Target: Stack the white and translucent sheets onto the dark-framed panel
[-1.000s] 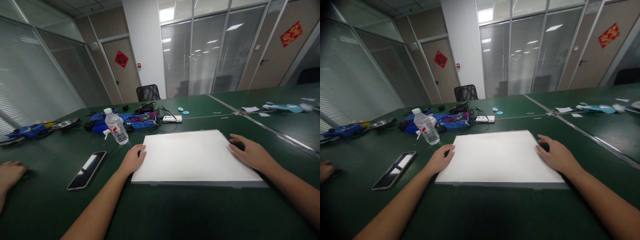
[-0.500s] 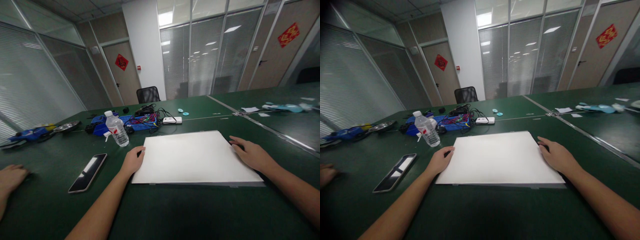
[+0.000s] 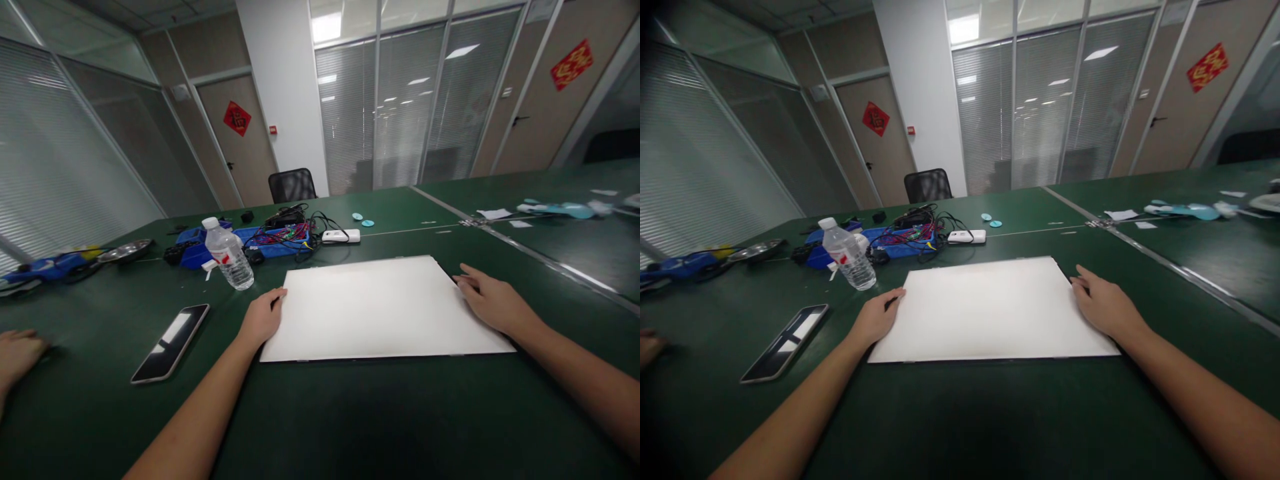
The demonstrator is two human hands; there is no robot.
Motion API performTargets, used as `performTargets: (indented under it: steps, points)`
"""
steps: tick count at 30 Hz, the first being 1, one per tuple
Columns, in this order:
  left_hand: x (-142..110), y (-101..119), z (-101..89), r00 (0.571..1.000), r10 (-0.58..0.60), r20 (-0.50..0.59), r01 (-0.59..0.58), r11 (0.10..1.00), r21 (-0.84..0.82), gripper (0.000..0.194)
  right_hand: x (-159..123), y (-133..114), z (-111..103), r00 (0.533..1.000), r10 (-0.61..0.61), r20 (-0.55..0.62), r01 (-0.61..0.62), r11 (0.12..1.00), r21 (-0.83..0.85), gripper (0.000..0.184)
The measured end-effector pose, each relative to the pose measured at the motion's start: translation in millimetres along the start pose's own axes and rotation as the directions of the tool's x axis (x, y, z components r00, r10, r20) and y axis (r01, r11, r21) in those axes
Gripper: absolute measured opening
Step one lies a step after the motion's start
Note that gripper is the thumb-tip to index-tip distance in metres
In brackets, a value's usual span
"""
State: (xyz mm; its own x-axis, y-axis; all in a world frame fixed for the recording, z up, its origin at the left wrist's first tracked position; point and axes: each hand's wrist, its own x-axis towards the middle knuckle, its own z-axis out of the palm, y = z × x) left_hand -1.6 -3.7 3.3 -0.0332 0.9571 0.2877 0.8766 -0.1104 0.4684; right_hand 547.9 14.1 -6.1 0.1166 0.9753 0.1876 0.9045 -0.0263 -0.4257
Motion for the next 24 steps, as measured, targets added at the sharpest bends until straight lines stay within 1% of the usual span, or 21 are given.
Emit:
performTargets:
  steps: [7,10,12,14,17,19,21,22,24]
  points:
    - [0,0,-2.7,1.000,-0.003,0.001,0.003,0.999,-0.047,0.037,2,2,1,0.999,-0.039,0.000,0.039,0.999,0.025,0.075]
    - [1,1,-2.3,1.000,0.001,-0.016,-0.002,1.000,-0.030,0.037,5,5,5,0.992,-0.116,-0.047,0.115,0.993,-0.028,0.074]
    - [1,1,-1.9,1.000,0.002,-0.027,-0.002,1.000,-0.007,0.040,6,7,9,0.987,-0.144,-0.072,0.137,0.986,-0.090,0.072]
    - [1,1,-1.8,0.999,-0.004,-0.033,0.005,1.000,0.017,0.043,6,10,11,0.987,-0.148,-0.061,0.139,0.981,-0.132,0.072]
    - [1,2,-2.3,1.000,-0.026,-0.007,0.026,0.998,0.049,0.046,6,11,12,0.987,-0.160,-0.022,0.156,0.980,-0.127,0.071]
    - [0,2,-2.6,0.999,-0.028,0.037,0.026,0.997,0.070,0.049,6,10,11,0.987,-0.161,-0.014,0.160,0.984,-0.084,0.069]
    - [0,3,-2.2,0.997,-0.016,0.074,0.010,0.997,0.082,0.051,8,8,9,0.992,-0.127,-0.010,0.127,0.992,0.024,0.065]
    - [0,3,-1.8,0.996,-0.008,0.084,0.001,0.997,0.084,0.051,10,6,8,0.996,-0.087,-0.004,0.087,0.990,0.111,0.061]
    - [0,3,-0.6,0.996,0.000,0.089,-0.008,0.996,0.085,0.050,13,4,3,1.000,0.012,0.024,-0.018,0.957,0.289,0.053]
